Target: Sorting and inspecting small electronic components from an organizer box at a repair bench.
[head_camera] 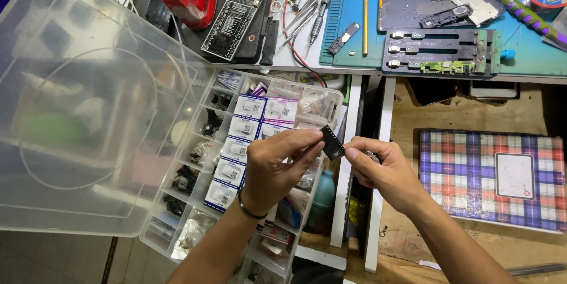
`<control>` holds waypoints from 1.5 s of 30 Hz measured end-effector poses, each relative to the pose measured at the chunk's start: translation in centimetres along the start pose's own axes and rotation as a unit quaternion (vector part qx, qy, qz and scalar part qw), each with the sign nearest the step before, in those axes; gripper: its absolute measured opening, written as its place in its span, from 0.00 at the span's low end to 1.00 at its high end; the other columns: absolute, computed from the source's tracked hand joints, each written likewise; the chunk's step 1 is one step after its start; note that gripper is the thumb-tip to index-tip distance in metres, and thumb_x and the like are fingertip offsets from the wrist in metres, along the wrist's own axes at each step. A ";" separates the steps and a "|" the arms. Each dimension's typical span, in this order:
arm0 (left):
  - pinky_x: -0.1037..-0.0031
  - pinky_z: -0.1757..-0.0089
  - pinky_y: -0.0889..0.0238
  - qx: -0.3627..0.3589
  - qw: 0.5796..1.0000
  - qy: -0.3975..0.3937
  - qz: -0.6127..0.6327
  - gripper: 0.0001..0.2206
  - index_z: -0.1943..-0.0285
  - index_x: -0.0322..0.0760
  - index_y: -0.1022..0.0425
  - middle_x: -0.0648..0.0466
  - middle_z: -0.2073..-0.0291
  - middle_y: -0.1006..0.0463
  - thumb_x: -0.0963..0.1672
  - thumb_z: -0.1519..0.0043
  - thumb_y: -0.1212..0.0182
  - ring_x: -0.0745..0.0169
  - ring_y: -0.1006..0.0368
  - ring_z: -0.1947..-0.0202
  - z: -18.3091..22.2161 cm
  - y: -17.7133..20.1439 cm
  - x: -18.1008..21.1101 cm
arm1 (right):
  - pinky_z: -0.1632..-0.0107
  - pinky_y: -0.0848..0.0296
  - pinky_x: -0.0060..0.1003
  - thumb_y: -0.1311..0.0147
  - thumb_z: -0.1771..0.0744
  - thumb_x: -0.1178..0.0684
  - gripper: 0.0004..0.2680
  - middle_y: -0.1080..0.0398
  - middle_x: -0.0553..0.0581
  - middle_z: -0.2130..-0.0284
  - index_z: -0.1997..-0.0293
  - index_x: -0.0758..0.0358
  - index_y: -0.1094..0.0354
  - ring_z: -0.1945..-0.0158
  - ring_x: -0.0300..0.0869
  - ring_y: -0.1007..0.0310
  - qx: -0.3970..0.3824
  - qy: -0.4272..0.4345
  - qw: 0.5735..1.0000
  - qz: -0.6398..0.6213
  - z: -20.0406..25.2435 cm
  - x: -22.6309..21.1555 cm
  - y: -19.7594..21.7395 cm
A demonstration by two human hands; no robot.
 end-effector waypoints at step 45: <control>0.73 0.75 0.23 -0.027 0.999 -0.042 -0.003 0.08 0.55 0.38 0.16 0.46 0.63 0.16 0.37 0.41 0.31 0.56 0.18 0.75 -0.4 -0.1 1.5 | 0.79 0.38 0.26 0.48 0.30 0.59 0.08 0.47 0.51 0.84 0.60 0.74 0.22 0.82 0.33 0.44 -0.021 0.071 0.997 -0.012 -0.4 -0.3 -0.3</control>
Point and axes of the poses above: each hand's wrist, its own z-axis away from the middle knuckle, its own y-axis out of the back of the hand, x = y × z, the point moved 7 cm from there along -z, towards the middle knuckle
